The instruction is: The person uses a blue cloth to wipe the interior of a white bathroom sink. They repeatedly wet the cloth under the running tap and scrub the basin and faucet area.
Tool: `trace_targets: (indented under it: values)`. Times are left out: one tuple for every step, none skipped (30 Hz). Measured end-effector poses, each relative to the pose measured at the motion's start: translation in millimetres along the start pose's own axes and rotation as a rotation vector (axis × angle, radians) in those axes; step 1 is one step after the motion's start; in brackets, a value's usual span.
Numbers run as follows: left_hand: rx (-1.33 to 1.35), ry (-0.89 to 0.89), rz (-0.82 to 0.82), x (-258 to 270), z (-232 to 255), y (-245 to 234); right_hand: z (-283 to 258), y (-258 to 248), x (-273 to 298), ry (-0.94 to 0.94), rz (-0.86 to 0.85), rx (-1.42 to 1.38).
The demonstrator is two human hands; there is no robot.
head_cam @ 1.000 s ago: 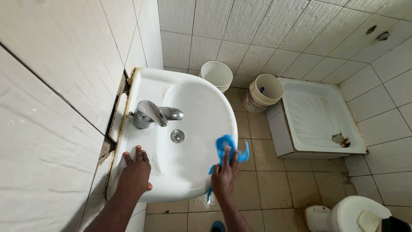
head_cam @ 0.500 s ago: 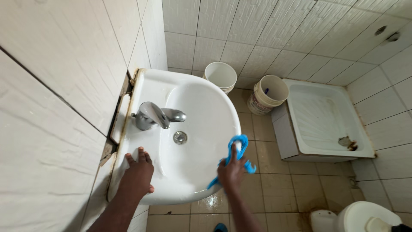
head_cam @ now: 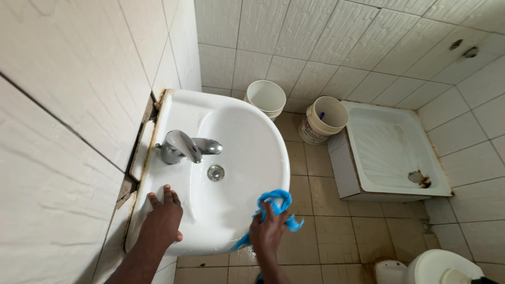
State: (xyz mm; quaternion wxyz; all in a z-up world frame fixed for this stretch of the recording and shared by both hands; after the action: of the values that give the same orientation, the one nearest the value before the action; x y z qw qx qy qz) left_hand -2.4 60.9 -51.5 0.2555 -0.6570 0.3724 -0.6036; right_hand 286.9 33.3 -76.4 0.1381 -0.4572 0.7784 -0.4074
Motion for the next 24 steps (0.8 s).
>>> trace_targets:
  values:
    - [-0.003, -0.004, -0.001, -0.8, -0.1, -1.2, -1.8, -1.3, -9.9, -0.028, 0.015, 0.0]
    - [-0.005, -0.008, -0.001, -2.0, 0.3, -3.0, -3.7, -4.1, -18.6, -0.093, 0.02, 0.044]
    - [-0.019, -0.006, -0.032, -5.5, 0.5, -4.3, -7.5, -6.6, -32.3, -0.16, 0.029, 0.083]
    - [-0.033, -0.004, -0.064, -9.4, 1.1, -5.0, -12.5, -6.8, -43.8, -0.227, 0.038, 0.123]
    - [-0.042, 0.0, -0.108, -8.1, 3.9, 1.2, -14.3, -6.6, -51.3, -0.27, 0.037, 0.126]
    - [-0.064, -0.002, -0.067, -10.9, 2.3, 0.6, -19.4, -4.8, -61.8, -0.313, 0.036, 0.129]
    - [-0.077, -0.004, -0.036, -12.8, 2.1, 3.9, -20.6, -7.0, -68.5, -0.359, 0.027, 0.142]
    - [-0.09, -0.006, -0.005, -13.4, 3.9, 10.2, -16.9, -8.2, -74.3, -0.345, -0.019, 0.174]
    - [-0.171, -0.075, 0.092, -20.5, 10.8, 8.4, -21.8, -5.6, -86.7, -0.337, -0.05, 0.19]
    - [-0.252, -0.145, 0.187, -26.7, 25.6, 5.2, -26.2, -3.7, -97.7, -0.328, -0.081, 0.207]
    - [-0.342, -0.218, 0.283, -31.2, 27.4, -3.7, -34.6, -3.9, -104.8, -0.379, -0.075, 0.203]
    - [-0.231, -0.178, 0.196, -43.7, 37.7, -6.2, -41.9, -5.5, -111.2, -0.43, -0.068, 0.198]
    - [-0.102, -0.137, 0.096, -51.6, 66.2, -9.8, -44.7, -9.4, -114.0, -0.484, -0.074, 0.211]
    - [-0.062, -0.045, 0.069, -56.1, 92.9, -23.0, -47.1, -8.5, -120.3, -0.471, -0.097, 0.205]
    - [-0.022, 0.049, 0.046, -59.7, 119.4, -40.5, -51.8, -6.8, -130.2, -0.457, -0.117, 0.2]
    - [0.049, 0.108, 0.155, -57.0, 139.8, -66.1, -54.6, -6.1, -138.4, -0.442, -0.137, 0.195]
    - [0.112, 0.164, 0.277, -56.3, 152.6, -97.1, -60.7, -5.0, -146.0, -0.464, -0.152, 0.196]
    - [0.13, 0.184, 0.313, -56.8, 162.1, -122.3, -65.2, -4.4, -153.1, -0.486, -0.168, 0.198]
    - [0.151, 0.202, 0.345, -56.6, 167.2, -145.4, -69.1, -2.7, -160.4, -0.51, -0.188, 0.201]
    - [0.161, 0.196, 0.411, -57.8, 165.3, -170.2, -75.9, -1.8, -168.9, -0.559, -0.178, 0.19]
    - [0.17, 0.19, 0.474, -58.5, 161.4, -192.6, -81.8, -0.4, -176.1, -0.606, -0.172, 0.179]
    - [0.178, 0.183, 0.537, -59.0, 155.2, -212.6, -87.1, 1.0, -183.1, -0.653, -0.166, 0.167]
    - [0.18, 0.161, 0.558, -60.9, 142.4, -225.9, -91.2, 5.1, -191.4, -0.668, -0.172, 0.182]
    - [0.183, 0.139, 0.578, -61.9, 125.8, -236.0, -96.2, 9.6, -200.0, -0.683, -0.178, 0.197]
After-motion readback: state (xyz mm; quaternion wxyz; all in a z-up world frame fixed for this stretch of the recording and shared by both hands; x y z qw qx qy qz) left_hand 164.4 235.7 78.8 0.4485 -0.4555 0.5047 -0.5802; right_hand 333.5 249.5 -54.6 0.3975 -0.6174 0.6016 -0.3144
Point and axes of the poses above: each hand's wrist, its own x-axis away from the middle knuckle, its own y-axis out of the palm, z = x × y, the point moved 7 cm from there along -x, towards the middle knuckle, and after that the axes turned 6 degrees about -x, right-handed, at the moved point
